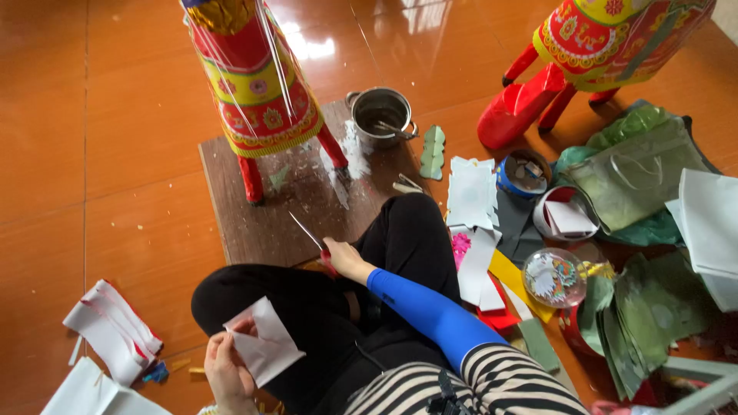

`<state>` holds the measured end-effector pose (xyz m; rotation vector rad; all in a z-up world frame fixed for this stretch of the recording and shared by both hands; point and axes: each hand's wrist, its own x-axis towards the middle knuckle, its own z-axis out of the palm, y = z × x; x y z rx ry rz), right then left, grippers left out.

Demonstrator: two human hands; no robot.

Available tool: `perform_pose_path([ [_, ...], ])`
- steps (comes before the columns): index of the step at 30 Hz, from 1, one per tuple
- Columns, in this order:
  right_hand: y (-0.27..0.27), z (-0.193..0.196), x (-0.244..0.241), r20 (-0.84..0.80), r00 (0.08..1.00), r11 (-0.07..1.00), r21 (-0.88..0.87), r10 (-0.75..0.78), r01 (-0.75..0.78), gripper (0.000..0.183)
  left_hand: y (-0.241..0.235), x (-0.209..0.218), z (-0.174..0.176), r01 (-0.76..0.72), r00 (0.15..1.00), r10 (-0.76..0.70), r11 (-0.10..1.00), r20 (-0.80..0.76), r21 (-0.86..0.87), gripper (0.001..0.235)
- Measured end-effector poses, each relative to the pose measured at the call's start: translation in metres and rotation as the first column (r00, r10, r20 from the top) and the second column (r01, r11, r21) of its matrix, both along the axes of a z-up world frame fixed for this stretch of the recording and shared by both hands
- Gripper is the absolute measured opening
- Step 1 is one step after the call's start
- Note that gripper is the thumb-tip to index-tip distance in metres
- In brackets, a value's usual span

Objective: Cutting and gluing paper to decorate a traditional paper horse

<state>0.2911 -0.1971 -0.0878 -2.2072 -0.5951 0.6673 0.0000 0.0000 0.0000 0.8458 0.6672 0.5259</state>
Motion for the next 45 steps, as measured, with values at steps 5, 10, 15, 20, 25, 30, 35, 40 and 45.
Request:
perform_pose_path([
  [5,0.03,-0.069,0.019,0.257,0.951,0.985,-0.065,0.17,-0.158,0.036,0.007,-0.005,-0.014,-0.024,0.999,0.023,0.999,-0.024,-0.037,0.006],
  [10,0.047,-0.086,0.024,0.361,0.92,0.984,0.026,0.156,-0.177,0.059,0.009,-0.007,-0.026,-0.04,0.998,0.042,0.999,-0.044,0.034,0.01],
  [15,0.037,0.04,-0.028,0.132,0.985,0.926,0.346,0.112,-0.151,0.029,0.007,-0.006,-0.024,-0.065,0.996,0.067,0.997,-0.059,0.036,0.011],
  [20,0.021,0.11,-0.098,0.045,0.923,0.881,0.283,0.383,-0.38,0.057,0.011,-0.009,-0.032,-0.068,0.997,0.069,0.997,-0.025,0.021,0.004],
  [25,0.014,0.139,-0.126,0.043,0.932,0.88,0.316,0.36,-0.355,0.051,0.008,-0.009,-0.034,-0.078,0.997,0.078,0.997,0.019,0.001,0.003],
  [30,0.023,0.135,-0.151,-0.038,0.925,0.861,0.383,0.379,-0.336,0.03,0.005,-0.005,-0.03,-0.086,0.996,0.087,0.992,-0.006,0.089,0.005],
  [35,0.017,0.13,-0.135,0.006,0.953,0.846,0.459,0.302,-0.271,0.021,0.008,-0.01,-0.013,0.055,0.998,-0.047,0.975,-0.042,0.214,0.009],
  [40,-0.013,0.149,-0.093,0.152,0.902,0.856,0.286,0.404,-0.432,0.025,-0.027,0.034,0.067,0.454,0.88,-0.192,0.607,-0.435,0.652,0.015],
  [45,-0.07,0.214,-0.063,-0.005,0.907,0.88,0.245,0.421,-0.407,0.025,-0.054,0.094,0.057,0.681,0.732,-0.467,0.513,-0.496,0.522,0.011],
])
